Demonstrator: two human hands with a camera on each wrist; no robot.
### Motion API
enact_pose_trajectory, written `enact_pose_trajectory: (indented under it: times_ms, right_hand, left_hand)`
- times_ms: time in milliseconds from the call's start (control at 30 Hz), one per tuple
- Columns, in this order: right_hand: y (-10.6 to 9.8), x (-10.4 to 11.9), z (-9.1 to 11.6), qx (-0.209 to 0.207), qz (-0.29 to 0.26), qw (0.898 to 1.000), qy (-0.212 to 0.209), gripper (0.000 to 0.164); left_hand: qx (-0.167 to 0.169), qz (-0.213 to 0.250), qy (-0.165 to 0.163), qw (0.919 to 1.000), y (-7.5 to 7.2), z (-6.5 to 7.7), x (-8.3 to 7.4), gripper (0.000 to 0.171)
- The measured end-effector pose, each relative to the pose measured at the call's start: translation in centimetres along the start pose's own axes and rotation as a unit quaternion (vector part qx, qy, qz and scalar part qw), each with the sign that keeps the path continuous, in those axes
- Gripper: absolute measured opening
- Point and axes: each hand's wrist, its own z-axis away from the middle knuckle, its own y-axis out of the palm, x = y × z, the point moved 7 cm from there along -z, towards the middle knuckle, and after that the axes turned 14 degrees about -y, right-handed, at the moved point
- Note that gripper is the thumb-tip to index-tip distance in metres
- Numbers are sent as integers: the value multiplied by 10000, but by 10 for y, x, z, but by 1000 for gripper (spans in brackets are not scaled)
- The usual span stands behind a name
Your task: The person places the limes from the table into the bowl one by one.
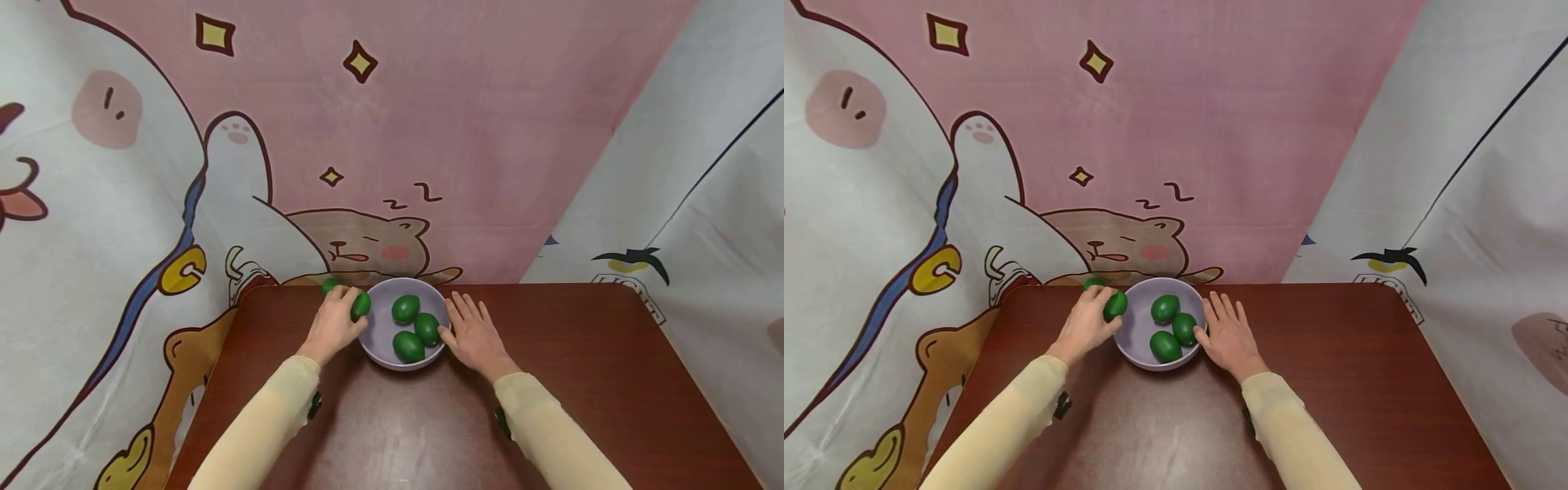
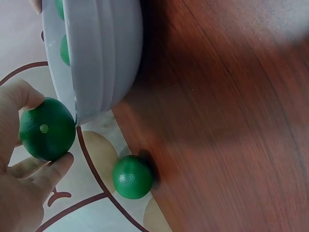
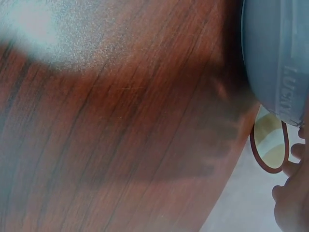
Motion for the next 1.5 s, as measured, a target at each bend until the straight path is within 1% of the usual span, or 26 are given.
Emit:
enact_pose_trajectory:
  times_ms: [200, 367, 700, 833, 967, 1200, 1500]
  right_hand:
    - [-4, 0, -1, 61, -30, 10000, -5, 69]
    - [-8, 1, -1, -21, 1, 10000, -43, 67]
    - [-11, 2, 0, -47, -26, 10000, -70, 65]
    - [-9, 3, 1, -67, 58, 9999, -120, 66]
    - [-4, 3, 3, 0, 118, 9999, -85, 69]
    - [0, 2, 6, -45, -80, 9999, 46, 68]
    - [1, 2, 8, -46, -117, 9999, 104, 68]
  left_hand:
    - [40, -15, -8, 10000, 1, 1, -3, 45]
    - [30, -24, 26, 10000, 1, 2, -6, 45]
    - [142, -68, 0, 9999, 5, 3, -10, 48]
    - [186, -102, 25, 9998, 6, 4, -12, 48]
    - [225, -124, 38, 9997, 7, 5, -13, 48]
    - [273, -172, -10, 9995, 9, 5, -13, 49]
    - [284, -262, 114, 9992, 15, 5, -14, 50]
